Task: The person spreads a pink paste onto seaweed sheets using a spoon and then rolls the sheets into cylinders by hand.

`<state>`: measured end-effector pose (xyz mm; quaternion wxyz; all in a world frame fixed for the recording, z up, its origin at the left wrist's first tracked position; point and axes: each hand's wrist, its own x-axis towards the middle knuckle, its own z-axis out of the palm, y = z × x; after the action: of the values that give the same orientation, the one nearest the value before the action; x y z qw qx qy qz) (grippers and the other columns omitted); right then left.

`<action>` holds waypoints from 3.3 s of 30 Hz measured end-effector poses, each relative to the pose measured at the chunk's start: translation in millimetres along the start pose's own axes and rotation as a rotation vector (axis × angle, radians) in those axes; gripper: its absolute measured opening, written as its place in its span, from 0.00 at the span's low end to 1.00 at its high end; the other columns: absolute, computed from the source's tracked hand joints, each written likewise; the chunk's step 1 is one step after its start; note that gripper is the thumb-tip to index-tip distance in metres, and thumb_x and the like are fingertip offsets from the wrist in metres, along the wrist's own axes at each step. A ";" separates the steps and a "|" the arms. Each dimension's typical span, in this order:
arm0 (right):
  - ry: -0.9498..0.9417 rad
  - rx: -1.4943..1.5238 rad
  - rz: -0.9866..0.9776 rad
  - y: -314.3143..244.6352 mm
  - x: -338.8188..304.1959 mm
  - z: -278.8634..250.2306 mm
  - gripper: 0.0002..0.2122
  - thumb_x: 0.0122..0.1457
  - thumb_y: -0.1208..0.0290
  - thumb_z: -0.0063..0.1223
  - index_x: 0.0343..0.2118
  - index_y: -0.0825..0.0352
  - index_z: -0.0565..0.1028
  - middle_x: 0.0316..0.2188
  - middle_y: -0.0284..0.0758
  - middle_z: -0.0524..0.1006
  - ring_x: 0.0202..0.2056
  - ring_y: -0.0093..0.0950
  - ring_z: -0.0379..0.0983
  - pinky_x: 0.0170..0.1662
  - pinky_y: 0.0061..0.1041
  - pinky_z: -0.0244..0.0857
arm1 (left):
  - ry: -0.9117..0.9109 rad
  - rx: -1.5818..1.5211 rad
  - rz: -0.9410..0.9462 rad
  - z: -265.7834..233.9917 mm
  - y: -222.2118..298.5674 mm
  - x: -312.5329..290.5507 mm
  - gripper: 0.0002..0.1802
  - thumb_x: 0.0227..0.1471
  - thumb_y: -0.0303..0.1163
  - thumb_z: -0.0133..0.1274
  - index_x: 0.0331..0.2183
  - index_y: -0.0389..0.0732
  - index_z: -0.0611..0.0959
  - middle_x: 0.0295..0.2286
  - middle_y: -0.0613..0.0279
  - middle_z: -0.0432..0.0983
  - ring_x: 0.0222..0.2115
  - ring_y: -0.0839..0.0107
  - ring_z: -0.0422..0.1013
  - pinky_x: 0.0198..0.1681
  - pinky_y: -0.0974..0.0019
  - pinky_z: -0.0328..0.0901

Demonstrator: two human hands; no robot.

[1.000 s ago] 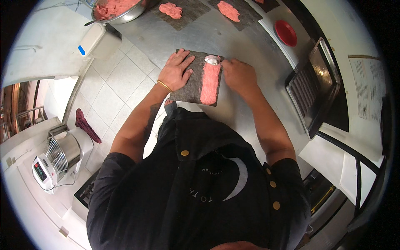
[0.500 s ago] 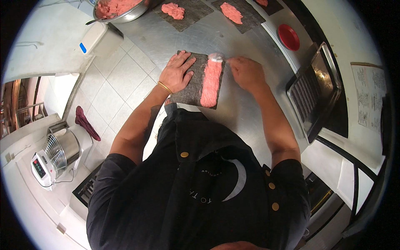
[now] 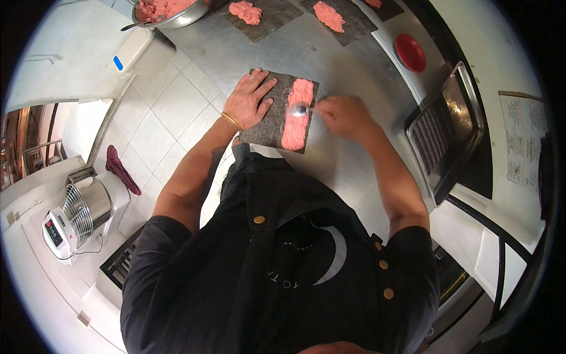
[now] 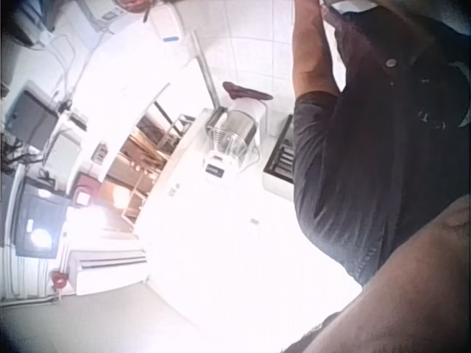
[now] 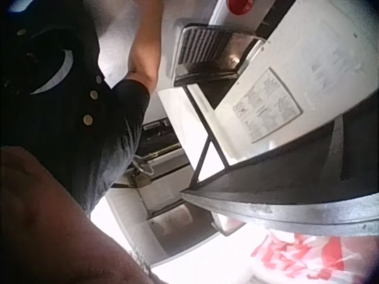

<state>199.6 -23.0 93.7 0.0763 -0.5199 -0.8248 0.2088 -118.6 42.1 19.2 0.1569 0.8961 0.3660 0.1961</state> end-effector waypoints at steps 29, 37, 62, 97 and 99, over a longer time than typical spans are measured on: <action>0.107 -0.063 -0.021 24.4 22.4 -7.9 0.08 0.65 0.67 0.50 0.40 0.59 0.80 0.36 0.41 0.82 0.39 0.45 0.81 0.43 0.47 0.74 | -0.027 0.018 -0.007 -0.4 1.1 -0.1 0.30 0.61 0.40 0.55 0.63 0.46 0.77 0.64 0.49 0.67 0.69 0.48 0.58 0.73 0.47 0.51; 0.045 0.057 0.058 27.1 16.2 -3.2 0.11 0.67 0.61 0.48 0.42 0.58 0.80 0.35 0.43 0.82 0.40 0.48 0.80 0.44 0.50 0.72 | -0.038 0.015 -0.009 -2.2 2.9 1.3 0.30 0.61 0.39 0.56 0.64 0.47 0.76 0.65 0.47 0.66 0.69 0.45 0.58 0.72 0.43 0.51; -0.017 0.209 0.025 -21.3 -42.6 12.7 0.08 0.64 0.64 0.52 0.37 0.58 0.82 0.33 0.43 0.82 0.37 0.47 0.79 0.40 0.49 0.71 | -0.022 0.013 0.008 0.0 1.3 1.5 0.30 0.60 0.39 0.56 0.63 0.46 0.76 0.64 0.47 0.66 0.69 0.44 0.58 0.72 0.44 0.51; 0.045 0.121 -0.159 47.7 22.1 -24.3 0.09 0.61 0.71 0.55 0.40 0.66 0.83 0.37 0.44 0.84 0.39 0.45 0.81 0.43 0.42 0.74 | -0.050 0.066 -0.019 -4.1 7.1 0.7 0.32 0.59 0.38 0.56 0.64 0.48 0.75 0.65 0.49 0.66 0.69 0.49 0.58 0.73 0.47 0.50; -0.062 0.174 -0.200 30.8 19.6 -21.6 0.09 0.61 0.72 0.55 0.40 0.66 0.84 0.37 0.44 0.84 0.39 0.45 0.81 0.43 0.42 0.74 | -0.046 0.071 -0.024 -3.9 6.9 0.5 0.32 0.59 0.38 0.56 0.64 0.48 0.75 0.65 0.49 0.66 0.69 0.49 0.58 0.73 0.47 0.50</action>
<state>223.7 11.6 98.3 0.1159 -0.4196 -0.8534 0.2868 -116.0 38.2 25.6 0.1357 0.9009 0.3797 0.1603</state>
